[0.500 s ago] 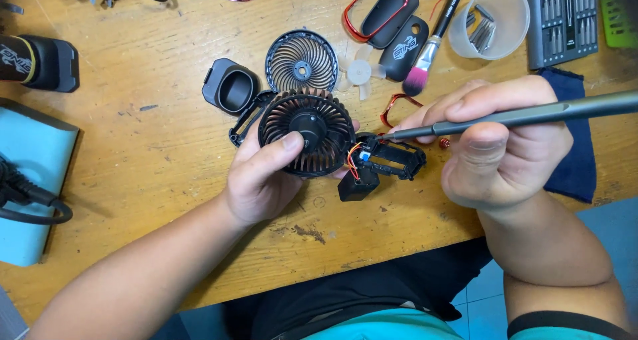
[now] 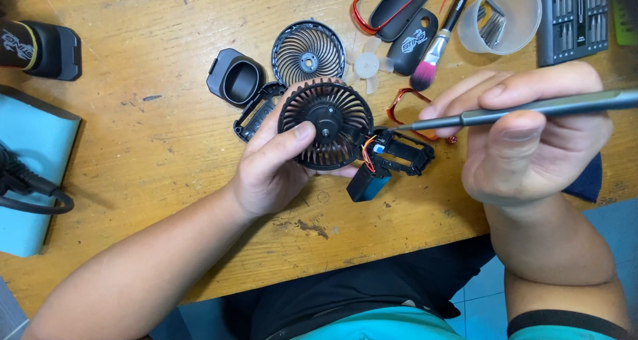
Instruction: Disassembling and cleaning a small portable electronic fan using a screwdriver and a brush on a workbench.
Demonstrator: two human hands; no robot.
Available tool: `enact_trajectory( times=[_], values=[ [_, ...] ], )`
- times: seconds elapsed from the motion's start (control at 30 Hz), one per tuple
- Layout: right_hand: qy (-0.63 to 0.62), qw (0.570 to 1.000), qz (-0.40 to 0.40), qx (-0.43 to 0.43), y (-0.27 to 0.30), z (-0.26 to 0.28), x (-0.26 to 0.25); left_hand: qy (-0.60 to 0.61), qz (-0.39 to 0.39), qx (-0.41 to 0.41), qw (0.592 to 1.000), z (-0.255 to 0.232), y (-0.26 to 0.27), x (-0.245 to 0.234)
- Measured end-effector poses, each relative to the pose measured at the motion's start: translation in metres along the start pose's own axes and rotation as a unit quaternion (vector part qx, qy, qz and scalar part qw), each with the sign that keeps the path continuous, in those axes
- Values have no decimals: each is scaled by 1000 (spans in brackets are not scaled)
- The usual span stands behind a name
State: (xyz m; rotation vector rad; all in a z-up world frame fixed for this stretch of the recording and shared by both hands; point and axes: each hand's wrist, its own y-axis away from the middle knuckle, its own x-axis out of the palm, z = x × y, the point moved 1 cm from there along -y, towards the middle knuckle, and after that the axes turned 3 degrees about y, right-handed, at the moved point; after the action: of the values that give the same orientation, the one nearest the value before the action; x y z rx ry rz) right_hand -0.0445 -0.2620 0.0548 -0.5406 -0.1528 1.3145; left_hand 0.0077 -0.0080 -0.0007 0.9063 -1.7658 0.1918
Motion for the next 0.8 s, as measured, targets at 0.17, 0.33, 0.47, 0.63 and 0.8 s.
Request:
enact_trajectory(
  times=[0.17, 0.33, 0.47, 0.63, 0.8],
  values=[
    [19, 996, 67, -55, 4, -9, 1, -32, 19, -8, 999, -3, 1, 2],
    [2, 993, 94, -71, 5, -8, 4, -45, 20, -11, 999, -3, 1, 1],
    [9, 999, 11, -42, 7, -5, 1, -23, 28, 3, 999, -3, 1, -1],
    [4, 1000, 22, -13, 5, -5, 0, -6, 52, 13, 999, -3, 0, -2],
    [26, 999, -6, 32, 10, 2, 0, -6, 43, 8, 999, -2, 1, -3]
  ],
)
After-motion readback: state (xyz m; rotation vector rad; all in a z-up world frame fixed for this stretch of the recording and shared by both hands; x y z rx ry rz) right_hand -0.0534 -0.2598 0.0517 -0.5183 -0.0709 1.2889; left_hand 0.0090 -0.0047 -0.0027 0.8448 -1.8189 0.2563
